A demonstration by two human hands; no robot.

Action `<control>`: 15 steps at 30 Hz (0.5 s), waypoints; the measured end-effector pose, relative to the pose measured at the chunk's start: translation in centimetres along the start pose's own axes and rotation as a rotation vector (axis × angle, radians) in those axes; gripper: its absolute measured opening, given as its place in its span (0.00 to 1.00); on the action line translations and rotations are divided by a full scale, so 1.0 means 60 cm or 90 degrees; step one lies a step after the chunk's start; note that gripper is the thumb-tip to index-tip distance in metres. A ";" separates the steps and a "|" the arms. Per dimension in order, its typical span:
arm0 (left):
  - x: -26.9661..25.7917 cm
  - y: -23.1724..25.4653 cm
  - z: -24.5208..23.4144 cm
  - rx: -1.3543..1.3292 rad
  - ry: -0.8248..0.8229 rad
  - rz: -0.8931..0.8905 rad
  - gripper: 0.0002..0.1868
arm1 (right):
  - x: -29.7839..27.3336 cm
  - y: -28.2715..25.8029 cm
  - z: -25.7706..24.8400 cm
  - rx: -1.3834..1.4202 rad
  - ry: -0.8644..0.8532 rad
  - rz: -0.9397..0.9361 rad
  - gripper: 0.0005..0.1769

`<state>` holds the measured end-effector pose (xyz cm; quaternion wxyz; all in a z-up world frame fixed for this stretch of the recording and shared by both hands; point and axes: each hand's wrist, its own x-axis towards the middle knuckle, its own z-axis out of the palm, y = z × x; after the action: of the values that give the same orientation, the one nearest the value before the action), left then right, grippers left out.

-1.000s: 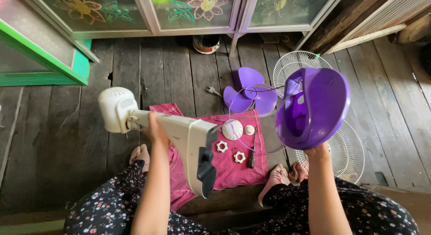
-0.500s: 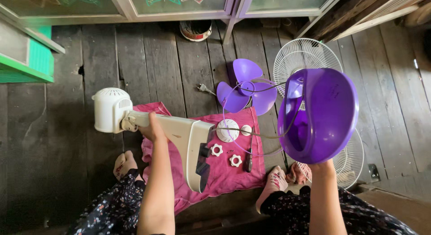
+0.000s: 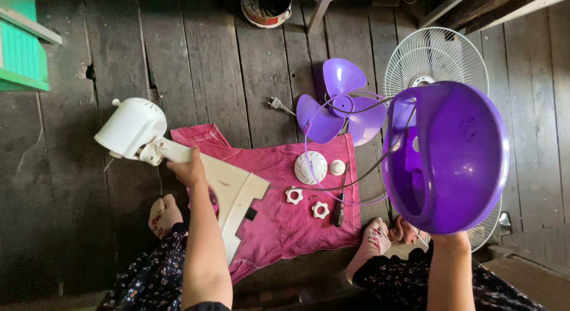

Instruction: The person assembles a purple and white pedestal fan on a wooden floor. They attach the front grille, install the fan blades onto the motor shaft, and fit the rear base cover, handling screws and small hardware along the way.

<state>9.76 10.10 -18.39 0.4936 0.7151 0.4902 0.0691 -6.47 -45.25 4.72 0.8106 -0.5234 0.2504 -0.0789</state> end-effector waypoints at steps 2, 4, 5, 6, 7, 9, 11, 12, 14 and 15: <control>0.028 -0.022 0.005 -0.007 -0.004 0.038 0.48 | -0.006 0.000 -0.005 -0.008 0.000 0.006 0.25; 0.052 -0.057 0.007 -0.027 -0.033 0.018 0.49 | -0.013 0.004 -0.009 -0.011 -0.001 0.019 0.25; 0.066 -0.069 0.015 -0.041 -0.050 0.011 0.49 | -0.014 0.006 -0.009 -0.011 -0.002 0.020 0.25; 0.077 -0.081 0.022 -0.057 -0.069 0.006 0.49 | -0.014 0.007 -0.009 -0.011 -0.005 0.023 0.25; 0.084 -0.095 0.024 -0.071 -0.087 0.001 0.48 | -0.016 0.011 -0.008 -0.013 -0.009 0.027 0.25; 0.094 -0.109 0.023 -0.073 -0.105 -0.030 0.45 | -0.017 0.015 -0.005 -0.015 -0.019 0.034 0.24; 0.087 -0.100 0.026 -0.048 -0.104 -0.079 0.39 | -0.019 0.023 0.001 -0.017 -0.032 0.040 0.24; 0.074 -0.084 0.029 0.046 -0.045 0.050 0.39 | -0.019 0.028 0.005 -0.019 -0.040 0.044 0.24; 0.018 -0.037 0.051 0.228 0.078 0.310 0.39 | -0.020 0.036 0.010 -0.026 -0.059 0.048 0.24; -0.034 -0.006 0.082 0.024 0.005 0.461 0.30 | -0.024 0.040 0.010 -0.032 -0.073 0.053 0.24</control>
<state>11.36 5.43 -20.38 0.4222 0.8509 0.2083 0.2333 -7.72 -43.15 3.22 0.8127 -0.5367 0.2268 -0.0086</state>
